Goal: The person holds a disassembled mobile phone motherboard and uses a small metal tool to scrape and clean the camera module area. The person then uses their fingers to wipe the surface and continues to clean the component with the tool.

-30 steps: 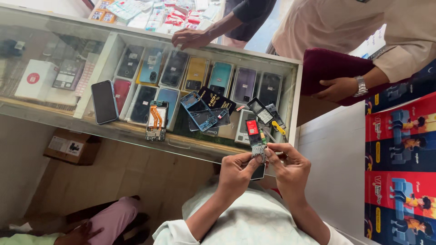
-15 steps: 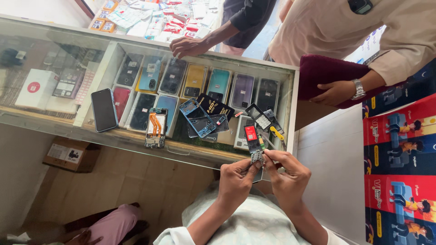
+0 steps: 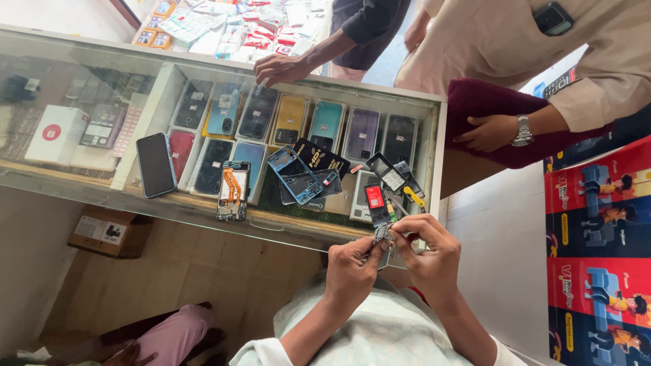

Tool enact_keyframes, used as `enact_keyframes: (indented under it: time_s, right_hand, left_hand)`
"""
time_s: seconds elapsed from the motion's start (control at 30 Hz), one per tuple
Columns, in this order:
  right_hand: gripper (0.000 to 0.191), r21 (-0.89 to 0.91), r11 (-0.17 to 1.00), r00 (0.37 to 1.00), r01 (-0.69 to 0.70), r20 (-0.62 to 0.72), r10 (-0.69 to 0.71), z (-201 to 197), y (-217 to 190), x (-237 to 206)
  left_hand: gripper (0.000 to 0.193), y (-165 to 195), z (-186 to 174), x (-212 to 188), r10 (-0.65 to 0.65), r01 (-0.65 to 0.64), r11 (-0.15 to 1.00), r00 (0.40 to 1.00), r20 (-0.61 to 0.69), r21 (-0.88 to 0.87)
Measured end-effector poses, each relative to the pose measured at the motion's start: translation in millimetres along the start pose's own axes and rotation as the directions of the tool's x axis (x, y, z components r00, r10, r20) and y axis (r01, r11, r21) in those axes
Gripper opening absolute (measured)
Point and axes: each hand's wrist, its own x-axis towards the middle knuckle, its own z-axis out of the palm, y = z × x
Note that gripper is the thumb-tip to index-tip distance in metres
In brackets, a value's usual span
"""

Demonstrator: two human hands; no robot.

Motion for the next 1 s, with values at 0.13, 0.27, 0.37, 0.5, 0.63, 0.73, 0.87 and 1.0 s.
enact_keyframes:
  time_s: [0.13, 0.27, 0.37, 0.5, 0.63, 0.73, 0.87, 1.0]
  right_hand:
    - [0.023, 0.056, 0.998, 0.998, -0.014, -0.058, 0.017, 3.0, -2.4, -2.8]
    - [0.02, -0.087, 0.991, 0.989, 0.104, -0.101, -0.113, 6.1, -3.3, -6.4]
    - [0.017, -0.08, 0.991, 0.988, 0.109, -0.099, -0.117, 5.0, -1.9, -6.8]
    - [0.015, -0.064, 0.996, 0.997, 0.064, -0.035, -0.066, 2.9, 0.7, -3.4]
    - [0.015, 0.065, 0.998, 0.997, 0.019, -0.079, -0.013, 3.1, -0.7, -4.1]
    - [0.015, -0.04, 0.996, 0.992, 0.077, -0.098, -0.081, 4.4, -1.2, -4.9]
    - [0.013, 0.027, 1.0, 0.998, 0.01, -0.058, -0.009, 3.6, 3.4, -1.9]
    - [0.011, 0.071, 0.996, 0.997, -0.059, 0.045, 0.056, -0.3, 10.5, 4.1]
  left_hand:
    - [0.011, 1.2, 0.8, -0.3, 0.038, -0.039, 0.998, 0.999, -0.014, -0.045]
    - [0.012, 0.5, 1.7, 0.1, 0.015, -0.016, 0.999, 1.0, -0.012, -0.046]
    - [0.012, -0.6, 2.1, -0.1, 0.008, -0.008, 0.999, 1.0, -0.006, -0.036]
    - [0.012, -1.3, 1.7, 0.0, 0.001, -0.001, 0.999, 1.0, -0.002, -0.046]
    - [0.012, 0.6, 2.7, -0.9, 0.011, -0.011, 1.0, 1.0, -0.01, -0.001]
    - [0.011, 1.7, 2.4, 0.3, 0.057, -0.057, 0.998, 0.998, -0.028, -0.002]
    - [0.01, 1.1, 1.0, 0.2, 0.041, -0.041, 0.999, 0.999, -0.02, -0.006]
    - [0.011, -1.0, 1.0, -1.1, 0.025, -0.025, 0.999, 1.0, -0.014, 0.027]
